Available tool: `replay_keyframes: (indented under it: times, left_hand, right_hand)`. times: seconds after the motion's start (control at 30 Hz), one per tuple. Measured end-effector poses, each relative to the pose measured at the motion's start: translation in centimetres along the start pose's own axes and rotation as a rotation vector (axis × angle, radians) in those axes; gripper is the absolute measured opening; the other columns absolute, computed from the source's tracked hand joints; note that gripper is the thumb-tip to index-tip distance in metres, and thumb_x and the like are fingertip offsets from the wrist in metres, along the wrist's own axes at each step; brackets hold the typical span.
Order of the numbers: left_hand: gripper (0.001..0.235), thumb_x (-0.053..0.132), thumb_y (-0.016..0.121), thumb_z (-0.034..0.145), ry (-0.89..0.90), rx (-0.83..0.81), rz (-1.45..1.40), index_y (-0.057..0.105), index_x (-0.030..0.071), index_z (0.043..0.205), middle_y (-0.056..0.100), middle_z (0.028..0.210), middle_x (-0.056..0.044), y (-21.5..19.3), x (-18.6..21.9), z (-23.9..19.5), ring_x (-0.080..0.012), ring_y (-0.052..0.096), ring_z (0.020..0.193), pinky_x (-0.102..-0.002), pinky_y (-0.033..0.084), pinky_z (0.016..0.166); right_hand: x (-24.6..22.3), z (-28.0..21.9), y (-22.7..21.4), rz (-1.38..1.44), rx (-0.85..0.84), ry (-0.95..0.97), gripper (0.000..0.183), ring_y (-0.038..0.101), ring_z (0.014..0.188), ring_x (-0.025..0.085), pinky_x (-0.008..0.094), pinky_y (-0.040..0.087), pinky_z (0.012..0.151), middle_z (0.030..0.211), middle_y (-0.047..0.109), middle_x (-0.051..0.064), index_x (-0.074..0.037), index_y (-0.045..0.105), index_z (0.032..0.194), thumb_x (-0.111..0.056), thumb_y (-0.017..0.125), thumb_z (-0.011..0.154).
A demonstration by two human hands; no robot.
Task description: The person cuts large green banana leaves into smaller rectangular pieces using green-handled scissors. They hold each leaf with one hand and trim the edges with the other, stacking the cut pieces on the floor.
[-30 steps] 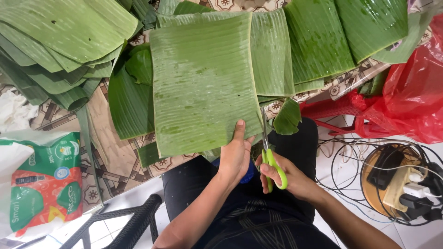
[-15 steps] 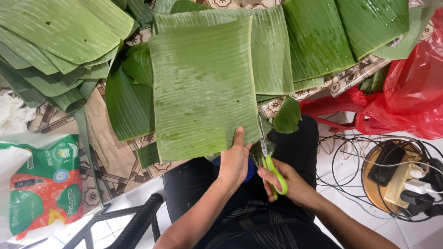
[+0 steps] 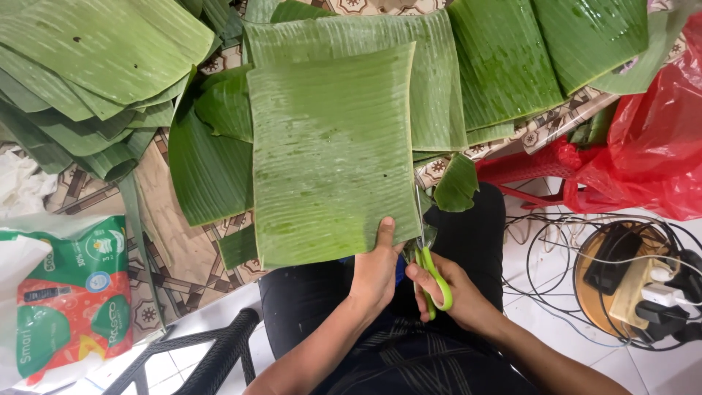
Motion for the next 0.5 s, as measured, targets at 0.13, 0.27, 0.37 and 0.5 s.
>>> replay_keyframes:
  times: [0.13, 0.27, 0.37, 0.5]
  left_hand:
    - [0.056, 0.024, 0.059, 0.095, 0.130, -0.060, -0.043, 0.050, 0.012, 0.149, 0.061, 0.148, -0.008, -0.7, -0.8, 1.0, -0.0258, 0.062, 0.131, -0.044, 0.054, 0.110]
    - [0.051, 0.026, 0.060, 0.096, 0.086, -0.033, 0.041, 0.057, 0.008, 0.143, 0.068, 0.138, -0.009, -1.0, -1.5, 0.2, -0.0245, 0.068, 0.117, -0.037, 0.058, 0.097]
    - [0.049, 0.025, 0.058, 0.097, 0.070, -0.045, 0.084, 0.056, 0.010, 0.144, 0.067, 0.139, -0.007, -1.0, -1.1, -0.4, -0.0239, 0.066, 0.121, -0.037, 0.057, 0.099]
    - [0.049, 0.025, 0.058, 0.096, 0.067, -0.054, 0.083, 0.057, 0.011, 0.143, 0.066, 0.141, -0.006, -1.2, -0.8, -0.9, -0.0244, 0.066, 0.126, -0.039, 0.057, 0.102]
  right_hand:
    - [-0.1, 0.4, 0.0, -0.097, -0.051, -0.069, 0.034, 0.057, 0.038, 0.020, 0.031, 0.049, 0.041, 0.053, 0.059, 0.014, -0.003, 0.055, 0.092, -0.036, 0.058, 0.098]
    - [-0.4, 0.7, -0.6, -0.003, -0.004, 0.042, 0.042, 0.061, 0.046, 0.028, 0.038, 0.055, 0.045, 0.060, 0.059, 0.020, 0.001, 0.056, 0.099, -0.040, 0.060, 0.093]
    - [-1.1, 0.4, -0.5, -0.082, 0.009, 0.049, 0.043, 0.057, 0.041, 0.027, 0.037, 0.054, 0.043, 0.055, 0.057, 0.020, 0.002, 0.060, 0.102, -0.040, 0.060, 0.093]
    - [-0.9, 0.3, -0.3, -0.090, 0.014, 0.038, 0.039, 0.051, 0.036, 0.025, 0.036, 0.052, 0.039, 0.052, 0.055, 0.020, 0.003, 0.063, 0.106, -0.035, 0.059, 0.095]
Point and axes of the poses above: each hand's wrist, its own z-axis towards the middle knuckle, its own y-axis out of the palm, x = y × z, the point moved 5 cm from there along z, towards the middle knuckle
